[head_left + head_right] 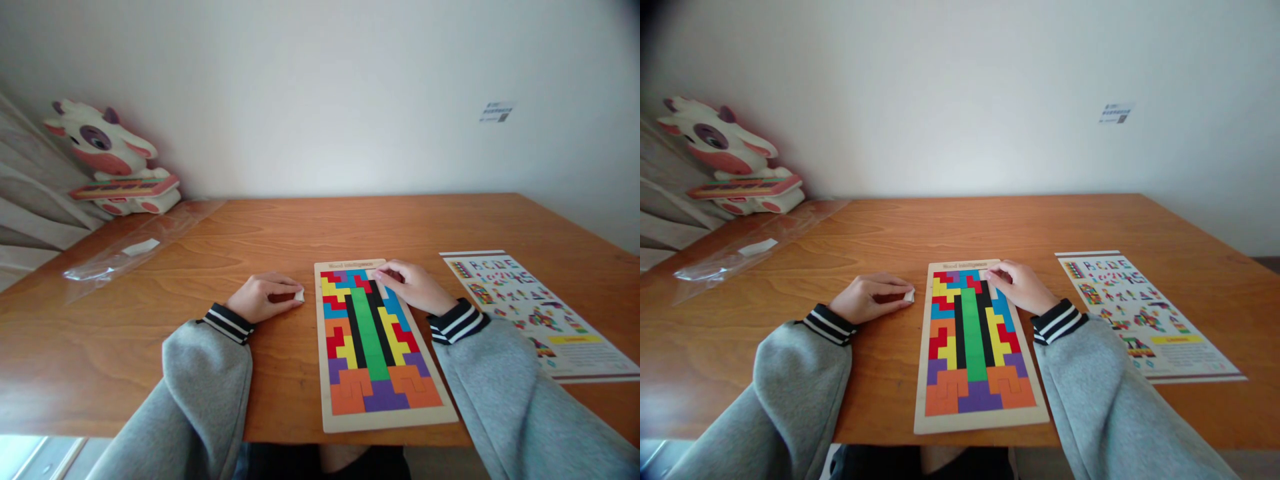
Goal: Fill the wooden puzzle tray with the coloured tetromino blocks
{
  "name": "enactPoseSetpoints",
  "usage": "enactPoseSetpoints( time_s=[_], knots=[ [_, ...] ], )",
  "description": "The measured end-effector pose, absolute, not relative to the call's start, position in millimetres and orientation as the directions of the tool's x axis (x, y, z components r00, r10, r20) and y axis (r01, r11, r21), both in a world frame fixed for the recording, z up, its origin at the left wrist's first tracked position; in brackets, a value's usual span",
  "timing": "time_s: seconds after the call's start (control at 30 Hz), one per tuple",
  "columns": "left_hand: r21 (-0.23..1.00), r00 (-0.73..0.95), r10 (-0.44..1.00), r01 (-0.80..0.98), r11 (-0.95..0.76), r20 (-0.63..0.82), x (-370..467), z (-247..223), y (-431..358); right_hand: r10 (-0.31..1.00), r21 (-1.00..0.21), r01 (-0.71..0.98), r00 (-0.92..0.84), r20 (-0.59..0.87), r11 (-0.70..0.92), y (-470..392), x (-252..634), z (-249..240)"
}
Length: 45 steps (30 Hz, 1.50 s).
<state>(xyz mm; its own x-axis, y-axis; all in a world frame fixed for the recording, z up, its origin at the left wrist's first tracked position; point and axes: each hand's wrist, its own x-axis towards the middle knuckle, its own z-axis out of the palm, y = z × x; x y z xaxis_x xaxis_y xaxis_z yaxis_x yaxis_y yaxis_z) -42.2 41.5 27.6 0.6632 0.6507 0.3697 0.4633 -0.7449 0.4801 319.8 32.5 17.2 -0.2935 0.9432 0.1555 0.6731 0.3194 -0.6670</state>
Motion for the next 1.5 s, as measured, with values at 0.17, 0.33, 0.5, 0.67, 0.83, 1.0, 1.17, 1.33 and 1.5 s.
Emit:
enactPoseSetpoints(
  time_s=[0.17,0.33,0.5,0.67,0.83,1.0,1.17,1.33,1.5],
  knots=[
    [0.462,0.648,0.646,0.465,-0.755,0.403,-37.6,27.6,39.8,0.943,-0.651,0.687,-0.292,0.161,0.324,32.2,318.2,18.9],
    [0.471,0.609,0.657,0.466,-0.749,0.443,-32.7,25.0,36.5,0.937,-0.686,0.647,-0.303,0.172,0.334,32.0,318.4,20.3],
    [0.560,0.468,0.709,0.435,-0.705,0.528,-20.4,25.6,32.2,0.946,-0.701,0.634,-0.225,0.236,0.325,29.4,313.0,27.5],
    [0.632,0.302,0.685,0.263,-0.729,0.664,16.8,30.6,26.9,0.958,-0.968,0.199,-0.271,0.097,0.154,13.2,280.1,45.9],
    [0.639,0.236,0.664,0.181,-0.748,0.710,58.1,36.1,18.8,0.846,-0.887,-0.326,-0.519,-0.123,-0.328,-0.9,253.4,48.1],
    [0.656,0.247,0.670,0.145,-0.740,0.700,70.5,40.0,14.7,0.816,-0.779,-0.429,-0.550,-0.176,-0.457,-1.6,253.1,42.7],
    [0.649,0.305,0.687,0.229,-0.726,0.660,65.2,34.9,16.9,0.878,-0.894,-0.338,-0.466,-0.112,-0.294,1.3,255.8,39.4],
    [0.768,0.320,0.773,0.177,-0.616,0.547,64.2,25.4,17.4,0.937,-0.974,-0.036,-0.266,0.224,0.223,2.5,258.8,39.2],
    [0.830,0.295,0.833,0.174,-0.529,0.469,67.5,20.7,14.8,0.902,-0.904,0.136,-0.224,0.370,0.405,1.0,260.1,36.2]
  ],
)
